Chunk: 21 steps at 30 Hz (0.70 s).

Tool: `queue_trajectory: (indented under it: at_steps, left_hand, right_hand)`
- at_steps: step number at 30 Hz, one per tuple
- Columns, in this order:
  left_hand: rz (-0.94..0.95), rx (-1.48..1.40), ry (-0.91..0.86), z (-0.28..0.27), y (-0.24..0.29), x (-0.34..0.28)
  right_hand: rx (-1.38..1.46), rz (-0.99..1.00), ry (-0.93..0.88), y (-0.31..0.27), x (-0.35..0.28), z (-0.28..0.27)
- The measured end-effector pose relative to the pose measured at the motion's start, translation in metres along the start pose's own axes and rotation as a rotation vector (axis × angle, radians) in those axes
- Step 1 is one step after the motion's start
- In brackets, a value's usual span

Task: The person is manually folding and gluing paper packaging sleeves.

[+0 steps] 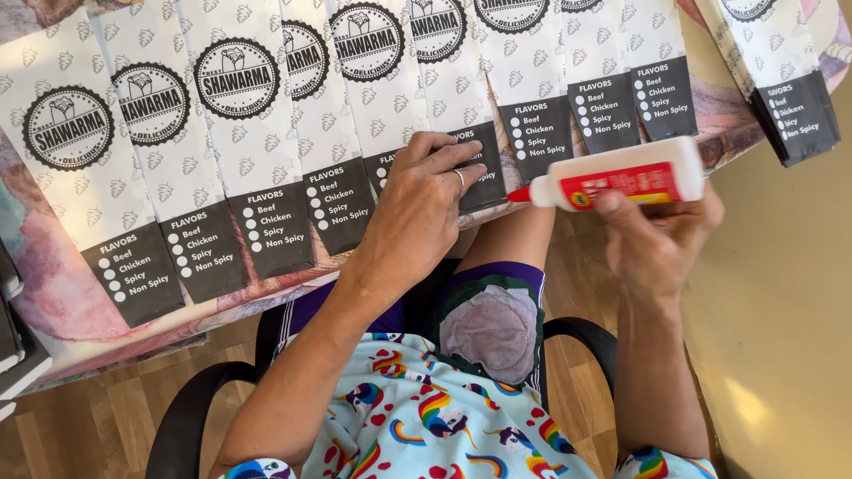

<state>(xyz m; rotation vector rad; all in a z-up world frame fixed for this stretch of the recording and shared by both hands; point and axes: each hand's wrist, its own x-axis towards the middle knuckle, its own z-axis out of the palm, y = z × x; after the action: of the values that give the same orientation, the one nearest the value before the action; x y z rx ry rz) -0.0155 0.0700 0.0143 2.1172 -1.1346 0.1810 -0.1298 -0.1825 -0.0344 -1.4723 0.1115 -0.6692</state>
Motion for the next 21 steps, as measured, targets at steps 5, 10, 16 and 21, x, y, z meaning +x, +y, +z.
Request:
queue_trajectory:
  at_steps: [5,10,16,21]
  left_hand:
    - [0.028,0.03,0.059,0.012,-0.001,0.007]
    - [-0.054,0.007,0.066,-0.022,0.009,0.005]
    - [-0.124,0.115,-0.016,-0.054,0.001,-0.03]
    - [-0.143,0.088,-0.119,-0.061,0.001,-0.039]
  right_hand:
    - [0.12,-0.155,0.059,0.011,-0.002,-0.031]
    - [0.143,-0.155,0.093,0.004,-0.001,-0.017]
    - [0.095,-0.235,-0.073,0.015,-0.011,0.017]
    - [0.042,-0.31,-0.239,-0.009,-0.009,0.061]
